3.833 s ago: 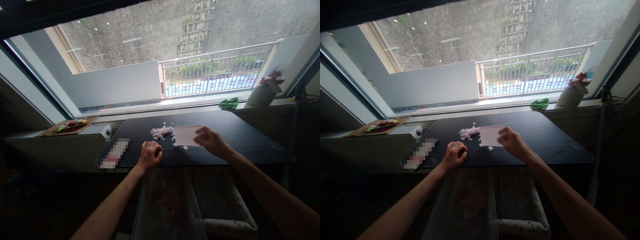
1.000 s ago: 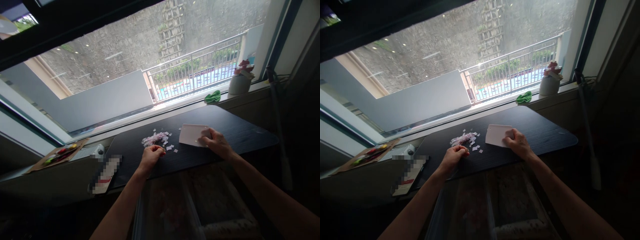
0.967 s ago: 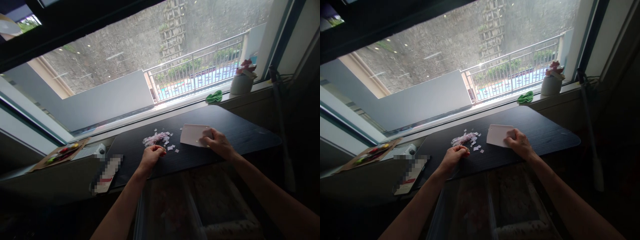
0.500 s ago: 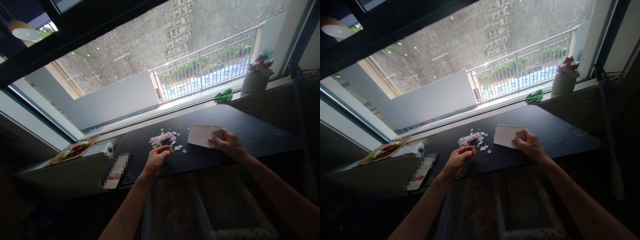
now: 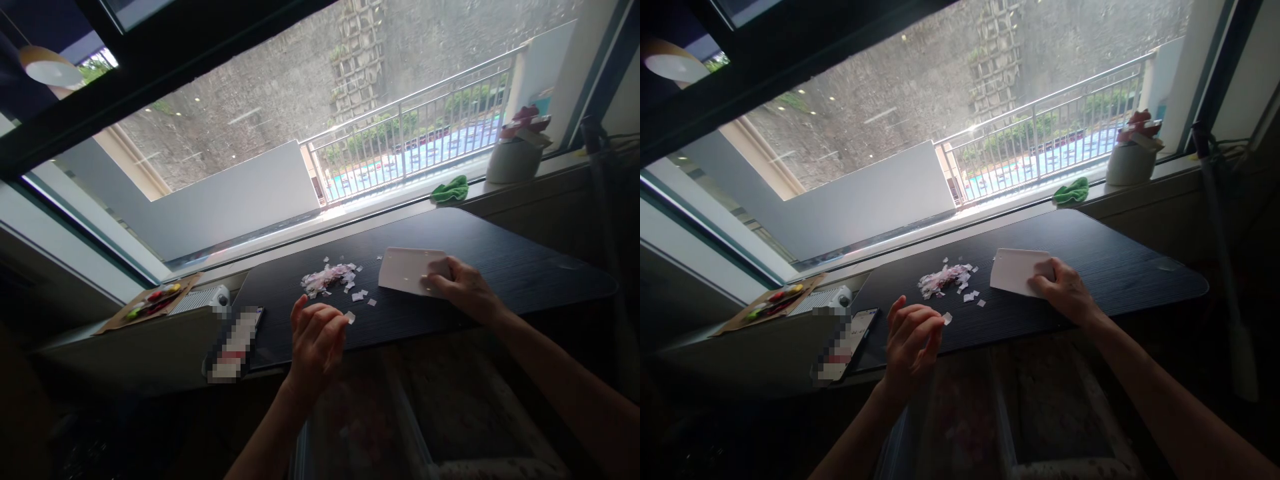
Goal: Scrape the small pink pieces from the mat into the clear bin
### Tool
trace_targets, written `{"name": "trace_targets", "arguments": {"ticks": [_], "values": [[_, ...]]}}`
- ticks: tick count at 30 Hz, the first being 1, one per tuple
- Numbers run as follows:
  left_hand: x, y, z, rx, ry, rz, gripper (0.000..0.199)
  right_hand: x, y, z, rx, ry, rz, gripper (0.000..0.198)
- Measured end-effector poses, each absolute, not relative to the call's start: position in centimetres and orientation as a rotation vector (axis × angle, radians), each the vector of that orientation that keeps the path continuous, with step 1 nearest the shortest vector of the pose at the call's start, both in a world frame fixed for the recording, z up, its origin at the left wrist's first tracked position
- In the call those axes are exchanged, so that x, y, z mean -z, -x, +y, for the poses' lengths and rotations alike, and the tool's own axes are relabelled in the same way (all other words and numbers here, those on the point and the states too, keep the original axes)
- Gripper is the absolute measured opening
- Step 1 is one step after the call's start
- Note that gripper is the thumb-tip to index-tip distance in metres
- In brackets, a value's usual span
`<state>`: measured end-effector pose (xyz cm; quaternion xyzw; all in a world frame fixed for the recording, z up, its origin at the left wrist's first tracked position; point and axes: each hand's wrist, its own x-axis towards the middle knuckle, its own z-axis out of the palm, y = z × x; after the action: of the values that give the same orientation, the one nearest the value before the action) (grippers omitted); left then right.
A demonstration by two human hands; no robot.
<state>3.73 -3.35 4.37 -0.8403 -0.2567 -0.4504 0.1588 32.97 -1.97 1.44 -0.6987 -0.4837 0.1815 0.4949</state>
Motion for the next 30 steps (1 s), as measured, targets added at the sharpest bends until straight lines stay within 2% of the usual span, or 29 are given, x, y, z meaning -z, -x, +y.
{"name": "trace_targets", "arguments": {"ticks": [7,15,19,25,30], "values": [[-3.8,-4.4,-2.6,1.255,2.395,-0.81,0.017,-1.4,-33.0,-2.0,-0.453,1.702,-1.178,0.024],[-3.2,-7.7,0.2,0.89,2.574,-0.993,0.012,-1.5,-32.9,-2.2,-0.459,1.716,-1.201,0.024],[-3.2,-6.8,0.4,0.871,2.61,-1.038,0.021,-1.5,-33.1,-2.2,-0.48,1.671,-1.208,0.025],[-2.9,-3.1,1.1,0.832,2.567,-1.21,0.018,-1.9,-33.1,-1.5,-0.768,1.514,-1.29,0.028],[-1.7,-1.2,1.4,0.779,2.597,-1.38,0.016,-3.0,-33.6,-1.3,-0.889,1.527,-1.342,0.026]]}}
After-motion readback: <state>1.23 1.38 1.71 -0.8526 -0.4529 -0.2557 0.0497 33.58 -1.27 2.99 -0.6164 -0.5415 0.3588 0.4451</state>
